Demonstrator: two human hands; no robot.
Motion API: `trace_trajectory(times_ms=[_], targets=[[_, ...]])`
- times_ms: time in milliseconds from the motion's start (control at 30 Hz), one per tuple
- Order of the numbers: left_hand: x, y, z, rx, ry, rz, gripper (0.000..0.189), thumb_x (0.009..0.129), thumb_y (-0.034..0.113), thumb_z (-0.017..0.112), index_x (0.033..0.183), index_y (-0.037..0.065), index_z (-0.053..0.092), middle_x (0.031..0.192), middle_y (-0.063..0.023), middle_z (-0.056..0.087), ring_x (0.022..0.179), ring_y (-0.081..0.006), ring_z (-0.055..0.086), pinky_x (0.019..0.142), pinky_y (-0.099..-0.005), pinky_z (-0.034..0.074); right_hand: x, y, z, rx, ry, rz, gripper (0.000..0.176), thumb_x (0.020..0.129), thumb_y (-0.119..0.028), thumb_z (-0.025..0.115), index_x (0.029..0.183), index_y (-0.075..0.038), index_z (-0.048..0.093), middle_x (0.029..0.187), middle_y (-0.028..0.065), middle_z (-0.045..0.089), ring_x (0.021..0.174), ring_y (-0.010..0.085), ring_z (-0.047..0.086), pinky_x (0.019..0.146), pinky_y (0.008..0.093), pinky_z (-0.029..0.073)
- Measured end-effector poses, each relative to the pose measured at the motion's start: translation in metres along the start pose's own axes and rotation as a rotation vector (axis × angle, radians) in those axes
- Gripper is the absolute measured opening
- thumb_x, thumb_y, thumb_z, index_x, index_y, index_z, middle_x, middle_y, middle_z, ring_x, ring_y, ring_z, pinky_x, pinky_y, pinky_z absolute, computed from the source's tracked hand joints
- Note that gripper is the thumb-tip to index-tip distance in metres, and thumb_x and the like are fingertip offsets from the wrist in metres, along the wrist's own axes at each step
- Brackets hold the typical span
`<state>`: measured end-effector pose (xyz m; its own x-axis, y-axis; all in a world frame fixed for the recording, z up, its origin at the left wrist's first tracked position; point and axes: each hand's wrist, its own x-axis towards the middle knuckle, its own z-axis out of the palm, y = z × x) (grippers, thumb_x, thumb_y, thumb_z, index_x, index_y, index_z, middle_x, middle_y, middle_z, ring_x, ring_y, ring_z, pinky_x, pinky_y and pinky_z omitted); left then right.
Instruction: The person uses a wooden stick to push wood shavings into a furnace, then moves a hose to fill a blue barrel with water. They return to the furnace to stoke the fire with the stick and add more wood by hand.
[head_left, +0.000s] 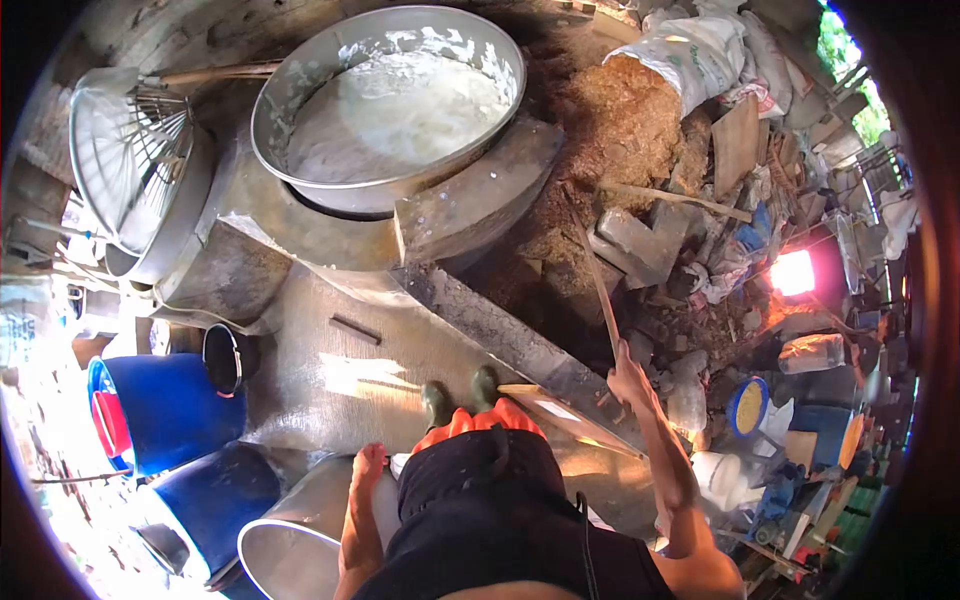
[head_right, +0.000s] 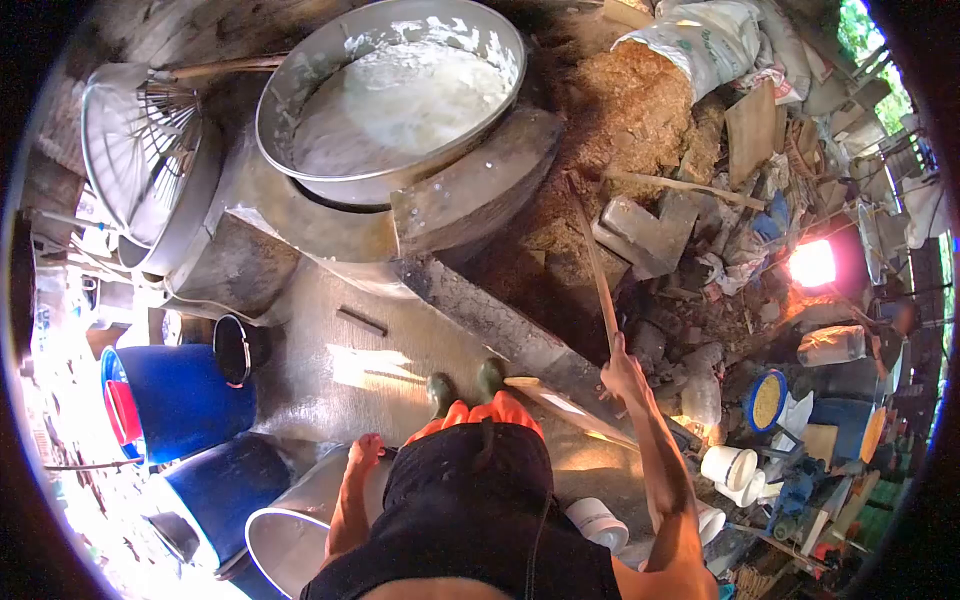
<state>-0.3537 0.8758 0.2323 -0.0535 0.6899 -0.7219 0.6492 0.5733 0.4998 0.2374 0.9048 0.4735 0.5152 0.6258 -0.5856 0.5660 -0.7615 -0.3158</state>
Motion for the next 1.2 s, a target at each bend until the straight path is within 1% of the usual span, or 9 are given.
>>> trace_trajectory(times_ms=[167, 267, 333, 400, 667, 767, 833, 1133, 1200], targets=[[-0.001, 0.022, -0.036, -0.037, 0.154, 0.043, 0.037, 0.088, 0.032, 0.054, 0.108, 0.002, 0.063, 0.073, -0.0077, 0.068, 0.068, -0.0171, 0.067, 0.067, -0.0311, 0.052, 0.037, 0.057, 0.068, -0.289, -0.224, -0.088, 0.072, 0.079, -0.007, 0.051, 0.142, -0.005, 0.017, 0.077, 0.0263, 0.062, 0.065, 0.0403, 0.064, 0.057, 0.0466, 0.051], [0.001, 0.008, -0.037, -0.131, 0.150, 0.047, 0.034, 0.088, 0.030, 0.056, 0.105, 0.001, 0.063, 0.075, -0.0088, 0.067, 0.067, -0.0163, 0.066, 0.063, -0.0300, 0.052, -0.051, 0.006, -0.026, -0.207, -0.355, -0.031, 0.075, 0.075, -0.004, 0.055, 0.142, -0.009, 0.021, 0.076, 0.0230, 0.062, 0.061, 0.0401, 0.062, 0.055, 0.0448, 0.050], [-0.001, -0.004, -0.031, -0.159, 0.133, 0.012, 0.033, 0.087, 0.029, 0.056, 0.102, 0.001, 0.063, 0.076, -0.0089, 0.067, 0.067, -0.0159, 0.066, 0.061, -0.0298, 0.052, -0.054, 0.068, -0.035, -0.311, -0.158, -0.264, 0.075, 0.073, -0.005, 0.056, 0.142, -0.013, 0.026, 0.079, 0.0211, 0.063, 0.069, 0.0391, 0.063, 0.061, 0.0456, 0.050], [-0.004, -0.009, -0.026, 0.036, -0.073, -0.090, 0.031, 0.087, 0.029, 0.058, 0.098, 0.001, 0.063, 0.075, -0.0075, 0.066, 0.065, -0.0150, 0.065, 0.060, -0.0299, 0.052, -0.080, 0.074, -0.053, -0.377, -0.151, -0.173, 0.076, 0.072, -0.007, 0.057, 0.143, -0.016, 0.029, 0.083, 0.0198, 0.064, 0.074, 0.0388, 0.063, 0.066, 0.0452, 0.051], [-0.035, -0.020, 0.001, -0.242, 0.036, -0.068, 0.027, 0.088, 0.026, 0.058, 0.102, 0.003, 0.064, 0.079, -0.0059, 0.066, 0.066, -0.0148, 0.065, 0.064, -0.0294, 0.053, -0.120, 0.183, -0.123, -0.610, -0.022, -0.275, 0.077, 0.068, -0.009, 0.062, 0.140, -0.022, 0.038, 0.104, 0.0187, 0.062, 0.088, 0.0366, 0.062, 0.073, 0.0443, 0.051], [-0.042, -0.018, 0.004, -0.161, 0.107, -0.077, 0.027, 0.089, 0.026, 0.057, 0.101, 0.003, 0.064, 0.079, -0.0061, 0.067, 0.067, -0.0148, 0.066, 0.064, -0.0291, 0.053, -0.093, 0.190, -0.119, -0.769, -0.039, -0.049, 0.078, 0.070, -0.012, 0.062, 0.142, -0.026, 0.036, 0.101, 0.0183, 0.062, 0.085, 0.0382, 0.061, 0.071, 0.0450, 0.051], [-0.042, -0.030, 0.006, -0.125, 0.075, -0.099, 0.029, 0.089, 0.027, 0.062, 0.106, 0.004, 0.062, 0.083, -0.0065, 0.068, 0.066, -0.0155, 0.067, 0.057, -0.0289, 0.051, -0.043, 0.216, -0.080, -0.817, 0.068, -0.223, 0.081, 0.071, -0.016, 0.064, 0.143, -0.033, 0.031, 0.090, 0.0167, 0.061, 0.078, 0.0394, 0.060, 0.067, 0.0485, 0.049], [-0.035, -0.043, -0.007, -0.303, 0.187, 0.068, 0.023, 0.091, 0.024, 0.054, 0.093, 0.002, 0.061, 0.072, -0.0064, 0.062, 0.052, -0.0150, 0.057, 0.051, -0.0294, 0.048, 0.031, 0.092, -0.026, -0.476, 0.160, -0.448, 0.075, 0.078, -0.007, 0.060, 0.143, -0.031, 0.033, 0.106, 0.0254, 0.057, 0.092, 0.0385, 0.061, 0.077, 0.0498, 0.050], [-0.034, -0.041, -0.007, -0.484, -0.015, 0.076, 0.022, 0.091, 0.025, 0.052, 0.091, 0.004, 0.059, 0.069, -0.0048, 0.058, 0.052, -0.0136, 0.054, 0.040, -0.0253, 0.042, 0.059, 0.096, -0.003, -0.433, 0.319, -0.519, 0.052, 0.080, -0.015, 0.059, 0.130, -0.023, 0.047, 0.101, 0.0168, 0.061, 0.090, 0.0328, 0.062, 0.074, 0.0472, 0.052]])
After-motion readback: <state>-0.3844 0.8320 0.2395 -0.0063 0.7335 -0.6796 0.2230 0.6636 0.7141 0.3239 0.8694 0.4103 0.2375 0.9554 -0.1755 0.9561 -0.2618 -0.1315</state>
